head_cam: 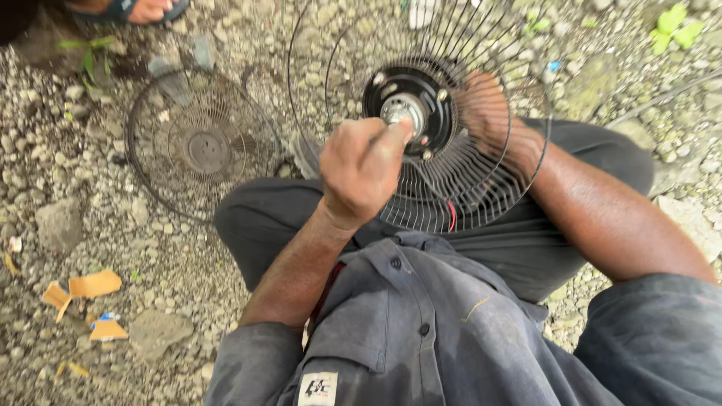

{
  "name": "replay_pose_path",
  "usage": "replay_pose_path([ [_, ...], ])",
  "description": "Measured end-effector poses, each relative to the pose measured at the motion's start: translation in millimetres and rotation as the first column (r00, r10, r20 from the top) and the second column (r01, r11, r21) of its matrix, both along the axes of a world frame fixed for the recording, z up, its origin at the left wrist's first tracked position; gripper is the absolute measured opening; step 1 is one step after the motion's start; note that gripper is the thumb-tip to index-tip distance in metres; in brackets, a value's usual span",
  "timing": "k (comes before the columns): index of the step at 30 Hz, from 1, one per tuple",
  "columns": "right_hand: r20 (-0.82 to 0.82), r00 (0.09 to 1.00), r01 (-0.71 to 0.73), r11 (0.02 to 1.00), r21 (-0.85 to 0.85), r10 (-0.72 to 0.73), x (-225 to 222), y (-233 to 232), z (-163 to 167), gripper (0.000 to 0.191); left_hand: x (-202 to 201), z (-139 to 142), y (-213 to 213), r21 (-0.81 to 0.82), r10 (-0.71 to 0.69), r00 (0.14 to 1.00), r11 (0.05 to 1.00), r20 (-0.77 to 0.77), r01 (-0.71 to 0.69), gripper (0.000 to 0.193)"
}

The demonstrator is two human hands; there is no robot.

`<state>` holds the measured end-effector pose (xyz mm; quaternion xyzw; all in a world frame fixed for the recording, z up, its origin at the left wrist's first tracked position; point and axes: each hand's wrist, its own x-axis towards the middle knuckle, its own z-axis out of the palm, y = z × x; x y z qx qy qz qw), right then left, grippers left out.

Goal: The person assembles a table fan by attaching the fan blades to the motor, securing them with a nut, and then attaching the front and rear wire cages. The person uses a screwdriver and pliers to tighten the components.

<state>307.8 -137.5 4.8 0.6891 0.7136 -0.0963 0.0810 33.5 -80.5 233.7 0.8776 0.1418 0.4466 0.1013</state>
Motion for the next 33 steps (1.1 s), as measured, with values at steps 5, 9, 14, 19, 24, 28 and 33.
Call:
replay_pose_path([
  [5, -0.116, 0.991, 0.072, 0.997, 0.009, -0.071, -2.4, -0.4, 4.7, 0.053, 22.9, 0.4, 39.7, -0.484, 0.047, 0.996, 0.875, 0.081, -0.002, 0.027],
  [9, -0.186, 0.977, 0.112, 0.994, 0.003, -0.11, -1.5, -1.5, 6.0, 0.053, 20.2, -10.9, 67.4, -0.369, 0.166, 0.985, 0.914, -0.036, -0.168, 0.017],
  [14, -0.243, 0.954, 0.183, 0.983, 0.001, -0.178, 7.4, 2.8, 2.0, 0.051, -3.0, -34.9, 84.9, -0.402, 0.185, 0.975, 0.889, -0.125, -0.22, 0.014],
  [19, -0.458, 0.825, 0.384, 0.923, 0.023, -0.332, 15.5, 9.3, 11.1, 0.05, -25.4, -41.4, 70.3, -0.441, 0.127, 0.983, 0.88, -0.136, -0.175, 0.013],
  [24, -0.815, 0.449, 0.608, 0.793, -0.022, -0.366, 8.1, 1.0, 32.3, 0.05, -40.1, -3.6, 34.2, -0.425, -0.205, 0.97, 0.896, -0.132, 0.132, 0.037],
  [28, -0.946, 0.157, 0.549, 0.821, -0.156, -0.285, -18.9, -4.1, 46.1, 0.049, -46.3, 24.7, 5.6, -0.152, -0.197, 0.945, 0.975, -0.262, 0.162, 0.058],
  [33, -0.843, -0.468, 0.339, 0.828, -0.447, -0.264, -71.8, -8.9, 50.6, 0.049, -66.5, 26.6, 3.2, -0.209, -0.239, 0.903, 0.963, -0.358, 0.172, 0.022],
])
